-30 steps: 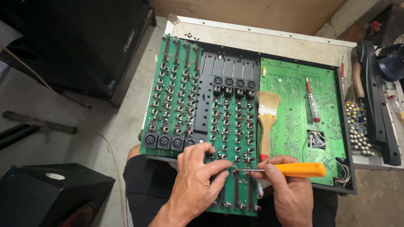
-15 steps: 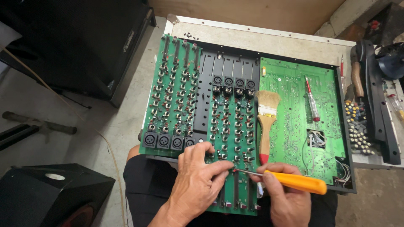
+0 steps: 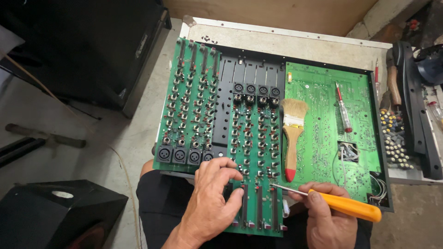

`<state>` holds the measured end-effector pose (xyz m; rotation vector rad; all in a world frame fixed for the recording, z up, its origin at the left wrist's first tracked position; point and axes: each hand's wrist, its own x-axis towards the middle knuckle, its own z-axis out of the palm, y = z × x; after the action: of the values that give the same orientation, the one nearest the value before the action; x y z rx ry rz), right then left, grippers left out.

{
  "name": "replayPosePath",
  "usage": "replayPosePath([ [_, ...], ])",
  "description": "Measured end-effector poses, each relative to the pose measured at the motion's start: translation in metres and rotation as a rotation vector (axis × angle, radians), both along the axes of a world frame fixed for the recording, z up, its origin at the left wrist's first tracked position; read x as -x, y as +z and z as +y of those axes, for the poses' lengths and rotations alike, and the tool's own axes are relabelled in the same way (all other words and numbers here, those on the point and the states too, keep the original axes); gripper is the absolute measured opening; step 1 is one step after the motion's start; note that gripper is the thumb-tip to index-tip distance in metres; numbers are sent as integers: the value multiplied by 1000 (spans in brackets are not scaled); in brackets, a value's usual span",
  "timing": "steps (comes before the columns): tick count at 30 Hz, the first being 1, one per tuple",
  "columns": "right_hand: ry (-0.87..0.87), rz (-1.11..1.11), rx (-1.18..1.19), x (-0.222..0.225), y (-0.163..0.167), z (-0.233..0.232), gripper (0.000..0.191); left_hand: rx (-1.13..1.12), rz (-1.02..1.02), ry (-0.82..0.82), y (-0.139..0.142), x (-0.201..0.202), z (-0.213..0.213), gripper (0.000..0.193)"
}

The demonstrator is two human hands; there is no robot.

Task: The person holds a disassembled audio mixer on their lap and brushes dust off the green channel circuit boards with a wide paintbrush. They then use a screwdriver to work on the fader and connector components along the boards, steadying each board with the other hand.

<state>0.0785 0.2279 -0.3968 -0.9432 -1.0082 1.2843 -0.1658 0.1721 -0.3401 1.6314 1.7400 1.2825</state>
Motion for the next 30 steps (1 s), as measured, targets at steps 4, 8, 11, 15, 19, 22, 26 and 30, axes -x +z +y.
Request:
replayPosePath([
  [4,1,25,-4,-1,-2,1,17,-22,30,-3,0,0,0,27],
  [8,-11,18,11,-2,-4,1,17,-43,47,-7,0,-1,-1,24],
  [11,-10,21,17,-2,-4,0,17,-35,48,-10,0,-1,0,21],
  [15,10,13,12,0,-3,-2,18,-17,51,-2,-1,-2,-1,22],
  [19,22,-4,21,3,-1,-3,19,-14,73,0,-1,-3,-1,24],
  [22,23,-2,26,3,-1,-3,19,-18,122,-33,0,-1,-1,25],
  [26,-1,2,36,1,0,-2,19,-32,177,-96,4,1,-2,26],
  [30,1,16,48,3,0,-3,19,-75,232,-162,6,5,-2,29],
])
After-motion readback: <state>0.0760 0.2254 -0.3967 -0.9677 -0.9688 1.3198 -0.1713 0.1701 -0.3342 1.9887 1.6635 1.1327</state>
